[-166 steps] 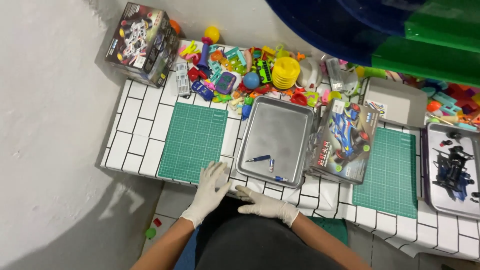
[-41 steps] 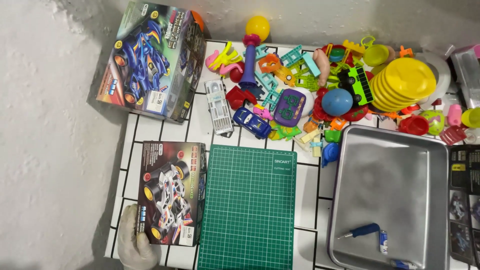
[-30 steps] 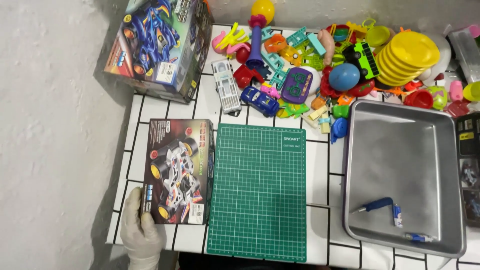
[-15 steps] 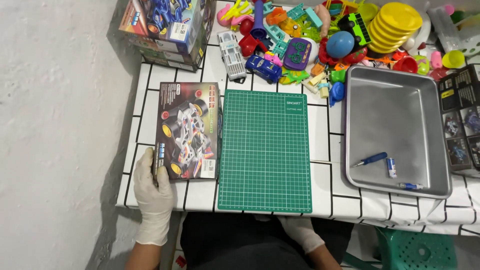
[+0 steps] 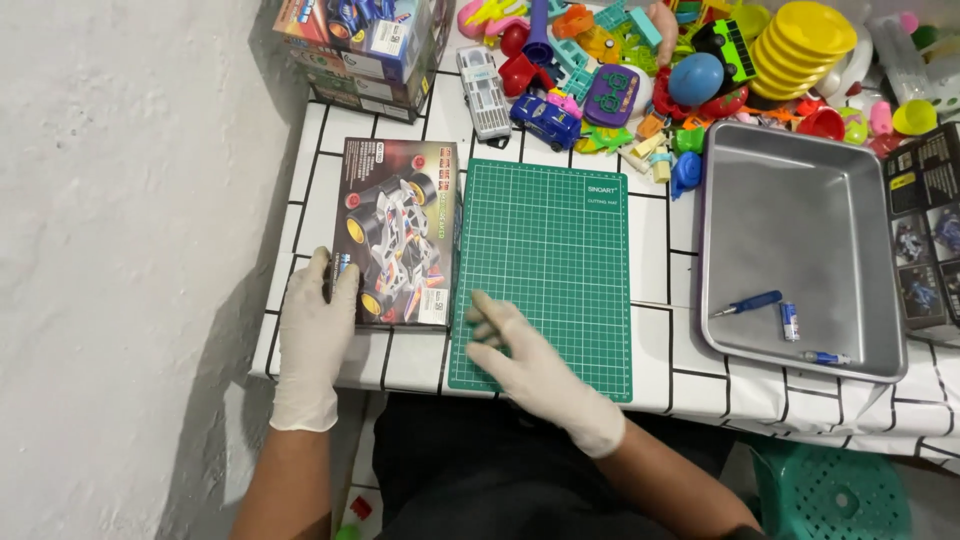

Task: Assembling a toy car model kit by fitting various plastic components like gears and covers onto a chassis.

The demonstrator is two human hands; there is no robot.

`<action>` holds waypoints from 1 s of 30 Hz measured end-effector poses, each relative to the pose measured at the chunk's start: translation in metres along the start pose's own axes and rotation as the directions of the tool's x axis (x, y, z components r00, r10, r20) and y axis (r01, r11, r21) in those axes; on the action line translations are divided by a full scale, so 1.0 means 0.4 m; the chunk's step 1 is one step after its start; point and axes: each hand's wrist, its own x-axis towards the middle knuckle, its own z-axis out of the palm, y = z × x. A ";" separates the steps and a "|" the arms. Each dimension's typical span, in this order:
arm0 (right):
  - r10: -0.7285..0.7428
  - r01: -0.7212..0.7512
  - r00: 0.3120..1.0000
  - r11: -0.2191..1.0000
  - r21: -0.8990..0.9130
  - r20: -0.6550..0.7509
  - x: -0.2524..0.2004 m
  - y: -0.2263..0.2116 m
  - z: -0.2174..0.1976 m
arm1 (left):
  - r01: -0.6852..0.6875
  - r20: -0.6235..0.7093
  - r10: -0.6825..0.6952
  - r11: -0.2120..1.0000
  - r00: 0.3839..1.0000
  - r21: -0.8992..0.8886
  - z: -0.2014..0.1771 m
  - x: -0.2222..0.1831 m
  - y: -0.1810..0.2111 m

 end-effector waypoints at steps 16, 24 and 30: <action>0.135 -0.094 0.959 0.981 0.170 -0.248 0.114 0.006 0.049 | 0.159 0.169 -0.116 0.951 0.979 -0.265 -0.107 -0.045 0.167; 0.043 -0.050 0.972 0.999 -0.022 -0.229 0.088 -0.042 0.042 | -0.159 0.393 0.182 0.983 0.901 -0.092 -0.159 -0.087 0.154; -0.014 0.002 0.971 0.999 -0.051 -0.238 0.103 -0.041 0.043 | -0.302 0.210 0.294 0.953 0.932 0.006 -0.118 -0.074 0.089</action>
